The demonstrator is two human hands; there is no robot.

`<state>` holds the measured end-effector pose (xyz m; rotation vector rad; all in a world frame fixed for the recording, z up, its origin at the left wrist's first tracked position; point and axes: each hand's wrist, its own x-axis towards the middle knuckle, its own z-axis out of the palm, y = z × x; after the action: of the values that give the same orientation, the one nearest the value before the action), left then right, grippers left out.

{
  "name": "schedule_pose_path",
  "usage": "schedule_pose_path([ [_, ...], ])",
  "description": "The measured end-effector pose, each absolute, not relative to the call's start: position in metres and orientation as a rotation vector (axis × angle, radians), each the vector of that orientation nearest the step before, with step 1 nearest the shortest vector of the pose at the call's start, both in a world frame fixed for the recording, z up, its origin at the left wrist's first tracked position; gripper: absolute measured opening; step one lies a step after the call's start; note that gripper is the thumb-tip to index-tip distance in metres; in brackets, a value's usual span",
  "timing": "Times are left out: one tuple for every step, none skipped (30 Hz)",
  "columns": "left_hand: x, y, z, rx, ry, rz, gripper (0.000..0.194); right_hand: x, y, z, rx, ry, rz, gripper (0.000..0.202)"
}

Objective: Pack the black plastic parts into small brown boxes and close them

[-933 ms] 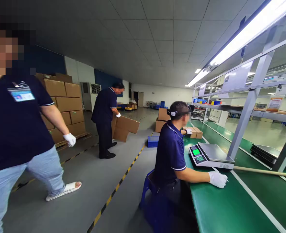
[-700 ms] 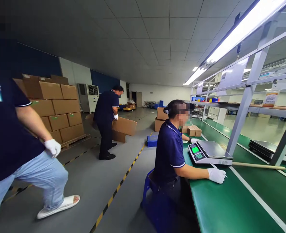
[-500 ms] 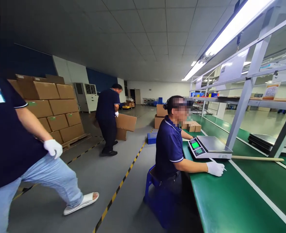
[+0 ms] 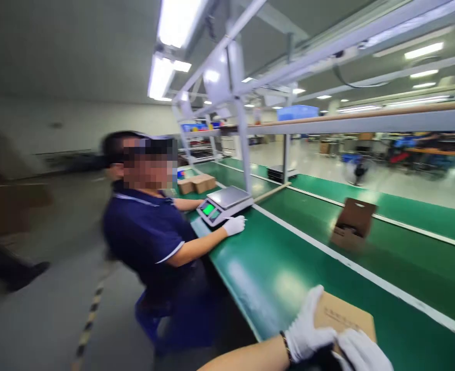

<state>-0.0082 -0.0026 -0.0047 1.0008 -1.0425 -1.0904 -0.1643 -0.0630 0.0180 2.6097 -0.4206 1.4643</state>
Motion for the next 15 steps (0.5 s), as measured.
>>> schedule_pose_path([
  [-0.013, -0.004, -0.009, 0.990, -1.055, -1.090, 0.114, -0.183, -0.054, 0.019, 2.580, -0.394, 1.466, 0.019],
  [-0.016, -0.006, -0.012, 0.993, -1.052, -1.095, 0.114, -0.194, -0.046, 0.022, 2.565, -0.353, 1.471, 0.019],
  [-0.017, -0.007, -0.015, 0.998, -1.061, -1.110, 0.114, -0.200, -0.039, 0.024, 2.598, -0.390, 1.447, 0.020],
  [-0.016, -0.007, -0.016, 1.005, -1.064, -1.122, 0.114, -0.202, -0.035, 0.025, 2.643, -0.434, 1.424, 0.021],
  [-0.015, -0.006, -0.017, 1.021, -1.065, -1.121, 0.112, -0.200, -0.032, 0.024, 2.653, -0.478, 1.434, 0.021],
  [-0.013, -0.004, -0.018, 1.047, -1.068, -1.111, 0.110, -0.197, -0.030, 0.022, 2.630, -0.534, 1.476, 0.022],
  [-0.011, -0.001, -0.017, 1.088, -1.081, -1.084, 0.107, -0.193, -0.029, 0.017, 2.598, -0.609, 1.527, 0.024],
  [-0.008, 0.002, -0.016, 1.138, -1.102, -1.047, 0.104, -0.189, -0.028, 0.011, 2.561, -0.700, 1.584, 0.026],
  [-0.004, 0.006, -0.014, 1.180, -1.121, -1.015, 0.100, -0.184, -0.028, 0.004, 2.538, -0.801, 1.635, 0.030],
  [0.000, 0.010, -0.011, 1.243, -1.163, -0.958, 0.095, -0.179, -0.028, -0.003, 2.542, -0.901, 1.678, 0.034],
  [0.004, 0.014, -0.007, 1.317, -1.219, -0.878, 0.089, -0.175, -0.028, -0.010, 2.567, -0.988, 1.719, 0.037],
  [0.007, 0.016, -0.002, 1.388, -1.267, -0.780, 0.081, -0.171, -0.028, -0.014, 2.607, -1.057, 1.760, 0.040],
  [0.008, 0.018, 0.005, 1.459, -1.321, -0.659, 0.069, -0.167, -0.028, -0.016, 2.661, -1.109, 1.798, 0.043],
  [0.007, 0.019, 0.012, 1.519, -1.408, -0.522, 0.058, -0.165, -0.028, -0.014, 2.713, -1.144, 1.829, 0.046],
  [0.003, 0.018, 0.020, 1.566, -1.532, -0.378, 0.049, -0.164, -0.027, -0.010, 2.758, -1.161, 1.839, 0.050],
])
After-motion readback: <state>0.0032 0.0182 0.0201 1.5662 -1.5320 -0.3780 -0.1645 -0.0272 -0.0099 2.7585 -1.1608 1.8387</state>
